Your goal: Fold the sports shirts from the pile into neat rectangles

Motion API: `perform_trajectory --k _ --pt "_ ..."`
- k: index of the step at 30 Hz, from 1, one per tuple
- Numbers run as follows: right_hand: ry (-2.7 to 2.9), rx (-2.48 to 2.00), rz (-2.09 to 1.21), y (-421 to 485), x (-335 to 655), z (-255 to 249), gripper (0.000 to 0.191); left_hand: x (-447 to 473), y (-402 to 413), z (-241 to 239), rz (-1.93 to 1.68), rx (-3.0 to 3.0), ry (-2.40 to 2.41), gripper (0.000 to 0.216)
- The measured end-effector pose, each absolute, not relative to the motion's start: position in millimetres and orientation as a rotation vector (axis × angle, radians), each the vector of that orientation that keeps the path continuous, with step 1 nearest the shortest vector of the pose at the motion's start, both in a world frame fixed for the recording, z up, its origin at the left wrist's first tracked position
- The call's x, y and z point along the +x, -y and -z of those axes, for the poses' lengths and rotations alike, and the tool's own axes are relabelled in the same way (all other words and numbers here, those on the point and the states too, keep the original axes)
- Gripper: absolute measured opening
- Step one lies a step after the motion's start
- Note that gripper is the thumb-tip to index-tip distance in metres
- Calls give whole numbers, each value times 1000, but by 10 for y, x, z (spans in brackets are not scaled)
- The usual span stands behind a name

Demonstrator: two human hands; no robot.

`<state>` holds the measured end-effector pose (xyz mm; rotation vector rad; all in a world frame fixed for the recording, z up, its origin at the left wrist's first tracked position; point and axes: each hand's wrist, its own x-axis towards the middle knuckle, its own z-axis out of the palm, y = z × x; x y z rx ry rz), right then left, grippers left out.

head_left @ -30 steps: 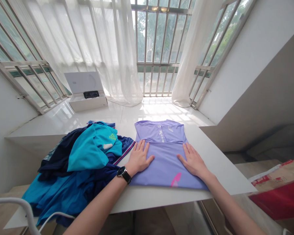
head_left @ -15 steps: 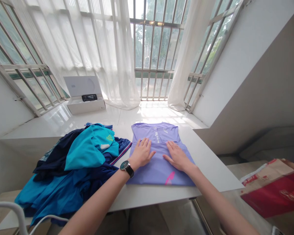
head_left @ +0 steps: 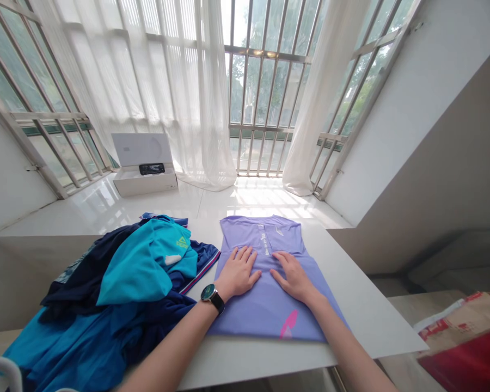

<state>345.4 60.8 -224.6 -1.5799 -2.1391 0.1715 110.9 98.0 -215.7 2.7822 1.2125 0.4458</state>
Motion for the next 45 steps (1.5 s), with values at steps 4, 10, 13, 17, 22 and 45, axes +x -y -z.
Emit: perform_trajectory --k 4,10,13,17,22,45 --pt "2126 -1527 -279 -626 3485 2271 47 1091 -965 2127 -495 2754 -1183 58" --pt "2146 -1565 -417 -772 3544 2128 53 1078 -951 2088 -569 2722 -1186 56" --pt "2256 -1616 -501 -931 3530 1933 42 1099 -1015 2025 -545 2719 -1193 59" --pt "2351 -1647 -505 -1109 3446 1836 29 1120 -1136 1932 -442 2739 -1179 63" --pt "2276 -1587 -577 -1173 3409 1954 22 1103 -1183 1992 -567 2711 -1170 66" --pt "2100 -1576 -857 -939 3638 1642 16 1108 -1162 1977 -633 2786 -981 12"
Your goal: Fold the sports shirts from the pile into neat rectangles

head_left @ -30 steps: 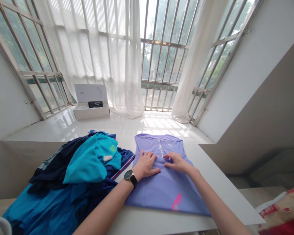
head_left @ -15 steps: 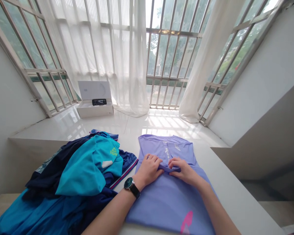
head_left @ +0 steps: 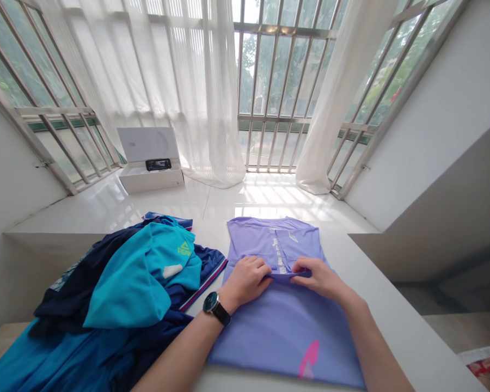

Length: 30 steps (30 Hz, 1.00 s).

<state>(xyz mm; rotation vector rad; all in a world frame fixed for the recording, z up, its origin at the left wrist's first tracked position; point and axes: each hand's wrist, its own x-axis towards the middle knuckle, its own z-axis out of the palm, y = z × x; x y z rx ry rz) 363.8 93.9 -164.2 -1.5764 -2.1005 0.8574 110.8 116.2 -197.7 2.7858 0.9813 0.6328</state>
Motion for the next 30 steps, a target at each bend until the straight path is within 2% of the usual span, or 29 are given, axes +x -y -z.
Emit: perform_trajectory --k 9,21,25,30 --pt "2015 -1634 -770 -1005 3683 1774 37 1112 -1158 1983 -713 2735 -1061 12" --pt "2121 -1668 -623 -1021 3658 1872 20 1126 -1175 1996 -661 2723 -1109 12" --pt "2107 -1678 -553 -1012 3574 1850 22 1126 -1173 2001 -658 2725 -1117 13" --pt "2126 -1619 -633 -1000 3518 1843 24 1123 -1176 1994 -651 2721 -1112 12"
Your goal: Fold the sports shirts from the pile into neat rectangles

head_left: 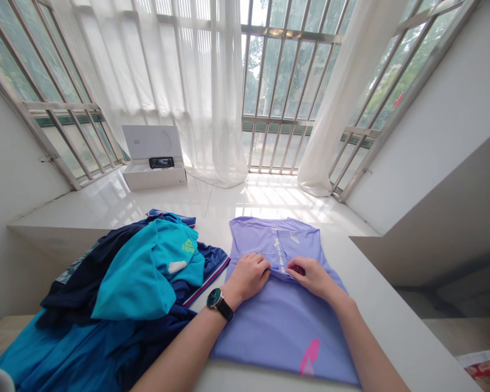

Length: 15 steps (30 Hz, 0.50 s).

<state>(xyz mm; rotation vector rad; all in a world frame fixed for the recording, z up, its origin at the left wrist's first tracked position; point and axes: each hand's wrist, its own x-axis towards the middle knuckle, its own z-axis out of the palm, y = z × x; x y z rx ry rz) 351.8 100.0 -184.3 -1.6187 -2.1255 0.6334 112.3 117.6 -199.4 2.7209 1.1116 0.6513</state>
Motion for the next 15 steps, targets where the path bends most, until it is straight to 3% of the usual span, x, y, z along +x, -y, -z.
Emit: perform_trajectory --k 5,10,15 --pt "2045 -1653 -551 -1037 3519 1883 26 1121 -1174 1991 -657 2702 -1117 12" --pt "1840 -1921 -264 -1111 3404 1961 28 1127 -1171 2000 -692 2692 -1109 12" --pt "1828 -2154 -187 -1168 3215 1970 33 1133 -1170 2011 -692 2702 -1092 11"
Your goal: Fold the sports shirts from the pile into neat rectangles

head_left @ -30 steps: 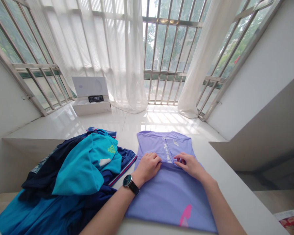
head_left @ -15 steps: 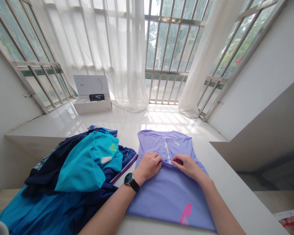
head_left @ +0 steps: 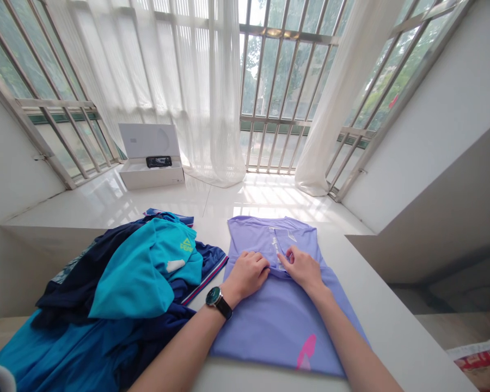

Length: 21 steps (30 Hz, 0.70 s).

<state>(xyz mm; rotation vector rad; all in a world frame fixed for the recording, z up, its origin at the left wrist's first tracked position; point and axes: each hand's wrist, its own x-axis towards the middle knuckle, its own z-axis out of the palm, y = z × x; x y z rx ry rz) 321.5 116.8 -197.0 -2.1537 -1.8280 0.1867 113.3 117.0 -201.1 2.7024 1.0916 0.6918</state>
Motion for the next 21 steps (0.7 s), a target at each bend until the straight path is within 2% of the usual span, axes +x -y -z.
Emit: perform_trajectory --k 6,14,21 --pt "1860 -2266 -109 -1203 3174 1980 26 1134 -1172 2010 -675 2709 -1096 11" --pt "1881 -2241 -128 -1194 3200 1960 30 1138 -1186 2030 -685 2694 -1083 11" --pt "1906 -2251 -100 -1212 3209 1971 24 1139 -1178 2019 -684 2684 -1084 11"
